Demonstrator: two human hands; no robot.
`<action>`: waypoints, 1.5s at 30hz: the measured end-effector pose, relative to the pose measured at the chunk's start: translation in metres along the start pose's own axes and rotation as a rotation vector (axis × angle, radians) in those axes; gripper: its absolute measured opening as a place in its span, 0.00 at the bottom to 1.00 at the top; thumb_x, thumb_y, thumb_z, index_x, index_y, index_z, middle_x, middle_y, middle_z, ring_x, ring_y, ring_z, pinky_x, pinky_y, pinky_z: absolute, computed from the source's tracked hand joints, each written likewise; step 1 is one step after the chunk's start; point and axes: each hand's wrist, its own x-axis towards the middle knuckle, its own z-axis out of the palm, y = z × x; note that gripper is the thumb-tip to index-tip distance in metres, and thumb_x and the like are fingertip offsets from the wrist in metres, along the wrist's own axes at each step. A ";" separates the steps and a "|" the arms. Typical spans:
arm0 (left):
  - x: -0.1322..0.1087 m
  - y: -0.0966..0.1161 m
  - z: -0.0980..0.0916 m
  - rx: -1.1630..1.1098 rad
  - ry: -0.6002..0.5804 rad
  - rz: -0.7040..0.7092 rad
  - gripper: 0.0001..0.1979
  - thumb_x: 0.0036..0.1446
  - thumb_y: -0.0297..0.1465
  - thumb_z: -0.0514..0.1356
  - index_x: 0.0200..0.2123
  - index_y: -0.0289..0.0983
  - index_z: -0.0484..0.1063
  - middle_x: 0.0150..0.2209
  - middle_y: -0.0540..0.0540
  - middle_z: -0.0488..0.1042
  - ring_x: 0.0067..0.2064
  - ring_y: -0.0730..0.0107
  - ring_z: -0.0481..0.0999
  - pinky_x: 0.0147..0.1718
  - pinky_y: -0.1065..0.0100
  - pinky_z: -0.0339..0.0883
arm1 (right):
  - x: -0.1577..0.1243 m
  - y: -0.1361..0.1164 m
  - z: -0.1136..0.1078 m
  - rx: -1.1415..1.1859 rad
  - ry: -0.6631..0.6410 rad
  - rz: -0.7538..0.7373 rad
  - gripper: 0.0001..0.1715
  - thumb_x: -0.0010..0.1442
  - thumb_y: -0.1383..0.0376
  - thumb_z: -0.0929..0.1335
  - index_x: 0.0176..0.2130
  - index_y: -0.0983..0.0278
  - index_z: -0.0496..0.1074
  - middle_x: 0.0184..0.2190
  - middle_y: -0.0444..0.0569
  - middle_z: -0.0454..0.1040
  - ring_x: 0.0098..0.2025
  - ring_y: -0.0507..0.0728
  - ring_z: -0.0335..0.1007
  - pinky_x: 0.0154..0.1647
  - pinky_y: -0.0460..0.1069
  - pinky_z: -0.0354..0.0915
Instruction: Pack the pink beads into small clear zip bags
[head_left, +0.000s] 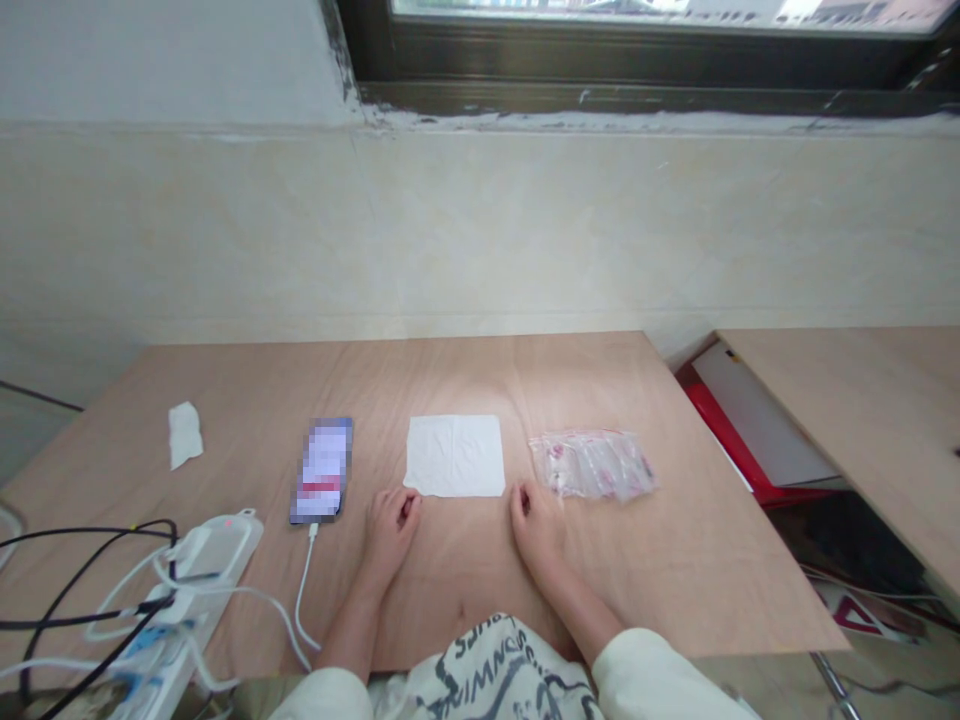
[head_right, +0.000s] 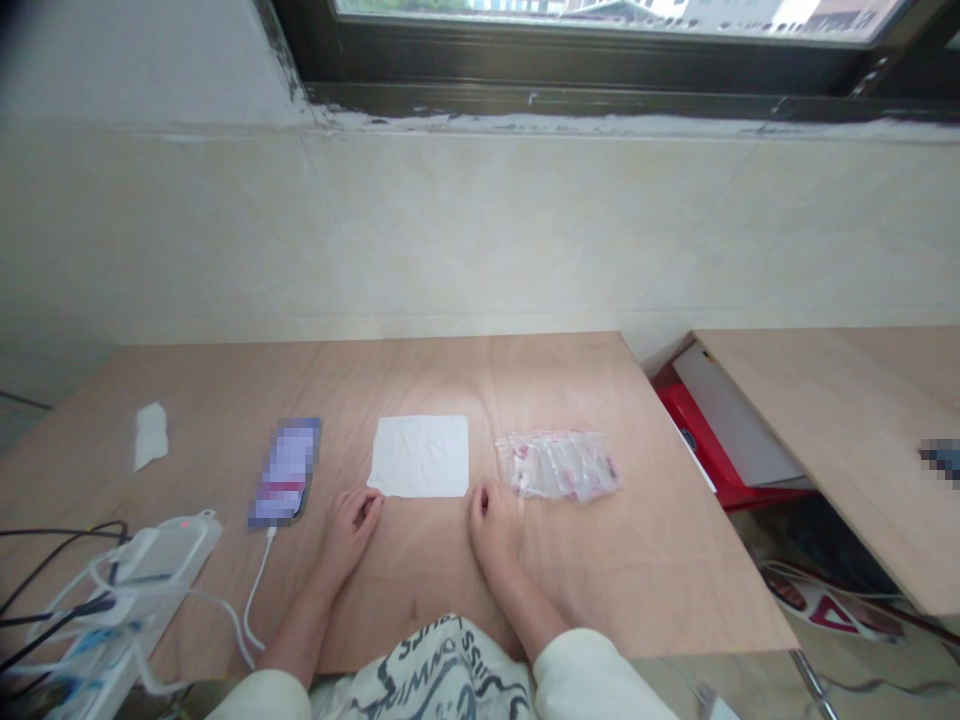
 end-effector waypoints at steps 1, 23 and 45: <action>0.000 0.000 0.000 -0.001 -0.005 -0.001 0.09 0.54 0.32 0.49 0.27 0.37 0.66 0.24 0.48 0.67 0.32 0.66 0.63 0.32 0.67 0.57 | -0.001 0.001 0.000 0.025 -0.001 0.001 0.16 0.56 0.63 0.57 0.19 0.64 0.59 0.18 0.45 0.62 0.23 0.51 0.56 0.25 0.46 0.48; 0.002 0.000 0.000 -0.002 -0.009 -0.024 0.09 0.53 0.32 0.49 0.27 0.38 0.67 0.25 0.49 0.69 0.32 0.66 0.64 0.31 0.67 0.57 | 0.015 0.009 -0.040 0.585 -0.223 0.166 0.17 0.52 0.57 0.59 0.18 0.65 0.58 0.15 0.40 0.56 0.20 0.50 0.53 0.21 0.44 0.50; 0.001 -0.003 -0.001 -0.008 -0.025 -0.013 0.10 0.53 0.33 0.48 0.28 0.39 0.67 0.25 0.48 0.69 0.33 0.65 0.65 0.32 0.66 0.58 | 0.000 0.017 -0.019 0.511 -0.256 0.091 0.19 0.51 0.55 0.60 0.17 0.64 0.60 0.15 0.43 0.61 0.21 0.52 0.57 0.21 0.45 0.53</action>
